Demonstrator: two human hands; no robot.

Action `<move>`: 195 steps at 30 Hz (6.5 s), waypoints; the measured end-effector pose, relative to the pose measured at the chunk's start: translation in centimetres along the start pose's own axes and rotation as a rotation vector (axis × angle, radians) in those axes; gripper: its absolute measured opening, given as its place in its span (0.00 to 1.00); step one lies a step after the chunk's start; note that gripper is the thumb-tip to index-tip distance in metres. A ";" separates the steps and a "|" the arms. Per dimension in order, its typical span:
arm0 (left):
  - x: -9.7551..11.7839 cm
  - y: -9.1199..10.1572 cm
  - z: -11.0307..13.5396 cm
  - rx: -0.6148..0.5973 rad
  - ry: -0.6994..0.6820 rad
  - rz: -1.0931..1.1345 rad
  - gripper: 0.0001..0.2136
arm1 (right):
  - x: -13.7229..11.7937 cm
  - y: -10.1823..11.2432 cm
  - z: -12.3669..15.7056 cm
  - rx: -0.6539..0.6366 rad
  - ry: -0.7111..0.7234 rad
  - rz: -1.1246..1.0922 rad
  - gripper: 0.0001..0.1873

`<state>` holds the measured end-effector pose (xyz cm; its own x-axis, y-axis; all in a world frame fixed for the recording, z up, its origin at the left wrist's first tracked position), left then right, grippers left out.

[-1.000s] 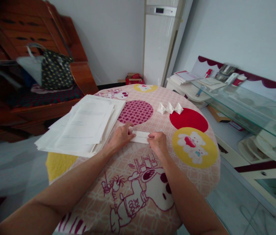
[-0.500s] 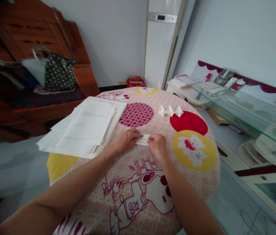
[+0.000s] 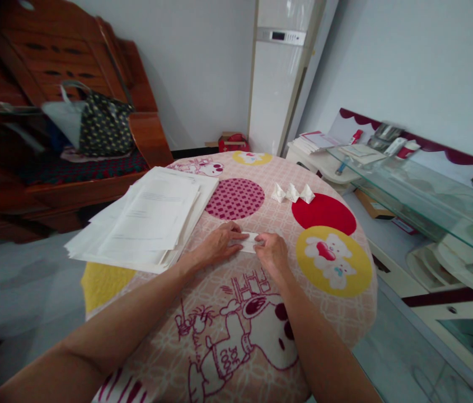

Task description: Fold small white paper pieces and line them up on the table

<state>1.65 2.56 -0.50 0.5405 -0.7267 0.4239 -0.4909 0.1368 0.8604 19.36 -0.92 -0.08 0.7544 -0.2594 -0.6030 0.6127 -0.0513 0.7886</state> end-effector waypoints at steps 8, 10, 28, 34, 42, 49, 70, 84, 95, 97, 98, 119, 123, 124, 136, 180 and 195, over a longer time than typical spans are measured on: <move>-0.1 -0.1 0.0 0.035 0.018 0.052 0.17 | -1.2 0.1 0.8 0.004 0.000 0.079 0.17; -0.1 -0.1 0.1 0.033 0.019 0.059 0.17 | -1.4 0.2 0.9 -0.013 -0.015 0.087 0.17; 0.3 0.1 0.0 -0.003 0.023 0.025 0.19 | -2.4 -0.3 1.1 -0.006 -0.010 0.213 0.18; 0.0 0.0 0.1 -0.009 0.050 0.071 0.18 | -2.3 0.0 0.9 -0.033 -0.014 0.151 0.18; 0.1 0.1 0.0 -0.036 0.072 0.071 0.19 | -0.9 0.3 0.1 -0.089 0.061 0.030 0.24; -0.2 0.0 -0.1 -0.013 0.091 0.087 0.19 | 0.6 0.2 -0.4 -0.160 0.000 -0.156 0.24; -2.7 0.7 -0.2 -0.120 0.044 0.220 0.26 | -0.5 0.3 0.4 -0.066 0.004 0.010 0.23; -3.8 0.8 0.2 -0.058 -0.083 0.320 0.29 | 0.8 0.4 -0.3 -0.124 0.014 -0.148 0.29; -2.3 1.5 0.7 0.191 0.118 0.266 0.19 | 1.1 0.3 -0.1 -0.167 -0.179 -0.413 0.32; -2.1 1.6 0.7 0.144 0.091 0.230 0.19 | 1.0 0.3 0.0 -0.170 -0.175 -0.425 0.31; -2.0 1.6 0.7 0.121 0.075 0.213 0.20 | 1.0 0.3 0.0 -0.170 -0.171 -0.431 0.30; -0.3 2.5 0.8 0.203 0.018 0.358 0.10 | 0.9 0.3 0.2 -0.157 -0.042 -0.510 0.22; -0.3 2.5 0.8 0.217 -0.069 0.433 0.06 | 1.2 0.7 -0.1 -0.015 0.030 -0.521 0.29; -0.3 2.5 0.8 0.206 -0.087 0.448 0.07 | 1.3 0.8 -0.3 0.014 0.046 -0.499 0.30; -1.7 2.2 0.8 0.114 -0.232 0.055 0.12 | 2.2 0.6 -0.8 0.155 0.055 -0.218 0.13; -1.1 3.0 1.1 -0.191 -0.274 0.329 0.17 | -1.9 -0.2 2.0 -0.152 0.057 0.018 0.03; -1.9 2.4 0.7 -0.085 -0.020 0.426 0.06 | -2.5 -0.2 2.4 -0.093 0.071 0.128 0.06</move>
<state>-1.05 3.75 0.57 0.2885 -0.6062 0.7411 -0.6087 0.4814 0.6307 16.80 -2.63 1.53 0.8403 -0.1888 -0.5082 0.5275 0.0682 0.8468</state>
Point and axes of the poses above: each hand's wrist, its own z-axis away from the middle knuckle, its own y-axis out of the back of the hand, x = y × z, the point moved 3 cm from there along -z, towards the middle knuckle, and after that the axes turned 7 degrees about -y, right-handed, at the moved point
